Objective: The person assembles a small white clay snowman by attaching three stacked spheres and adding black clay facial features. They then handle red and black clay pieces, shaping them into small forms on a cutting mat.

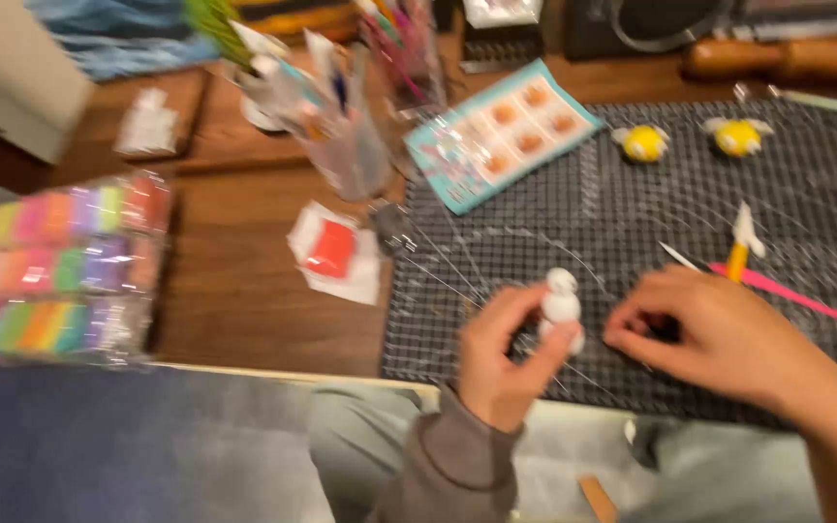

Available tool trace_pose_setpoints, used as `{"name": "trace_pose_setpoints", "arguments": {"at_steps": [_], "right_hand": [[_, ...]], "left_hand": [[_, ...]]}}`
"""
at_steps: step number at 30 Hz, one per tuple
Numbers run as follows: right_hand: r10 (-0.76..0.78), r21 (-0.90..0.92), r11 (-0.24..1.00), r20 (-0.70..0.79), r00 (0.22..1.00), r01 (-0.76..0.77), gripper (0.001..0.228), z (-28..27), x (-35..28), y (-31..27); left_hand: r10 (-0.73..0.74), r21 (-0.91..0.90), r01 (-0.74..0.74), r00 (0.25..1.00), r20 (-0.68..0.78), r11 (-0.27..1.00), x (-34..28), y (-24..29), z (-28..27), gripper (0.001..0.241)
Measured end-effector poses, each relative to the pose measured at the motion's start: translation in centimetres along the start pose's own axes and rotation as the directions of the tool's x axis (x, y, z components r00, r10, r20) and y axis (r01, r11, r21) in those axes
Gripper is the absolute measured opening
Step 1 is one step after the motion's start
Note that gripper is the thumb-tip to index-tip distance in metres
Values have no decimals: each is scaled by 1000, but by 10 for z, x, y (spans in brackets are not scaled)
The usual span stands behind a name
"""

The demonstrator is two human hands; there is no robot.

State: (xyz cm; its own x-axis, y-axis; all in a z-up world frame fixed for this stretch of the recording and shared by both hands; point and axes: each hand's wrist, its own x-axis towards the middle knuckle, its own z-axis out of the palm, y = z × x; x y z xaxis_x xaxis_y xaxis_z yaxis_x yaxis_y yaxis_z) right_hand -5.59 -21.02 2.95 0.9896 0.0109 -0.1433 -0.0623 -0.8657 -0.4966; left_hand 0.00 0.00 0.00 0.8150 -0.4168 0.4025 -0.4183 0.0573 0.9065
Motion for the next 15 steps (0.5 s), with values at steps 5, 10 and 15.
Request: {"name": "trace_pose_setpoints", "arguments": {"at_steps": [5, 10, 15], "right_hand": [[24, -44, 999, -63, 998, -27, 12, 17, 5, 24], [85, -125, 988, -46, 995, -90, 11, 27, 11, 36], [293, -213, 939, 86, 952, -270, 14, 20, 15, 28]], "left_hand": [[-14, -55, 15, 1000, 20, 998, 1, 11, -7, 32], [-106, -81, 111, 992, 61, 991, -1, 14, -13, 43], [-149, -81, 156, 985, 87, 984, -1, 18, -16, 45]]}}
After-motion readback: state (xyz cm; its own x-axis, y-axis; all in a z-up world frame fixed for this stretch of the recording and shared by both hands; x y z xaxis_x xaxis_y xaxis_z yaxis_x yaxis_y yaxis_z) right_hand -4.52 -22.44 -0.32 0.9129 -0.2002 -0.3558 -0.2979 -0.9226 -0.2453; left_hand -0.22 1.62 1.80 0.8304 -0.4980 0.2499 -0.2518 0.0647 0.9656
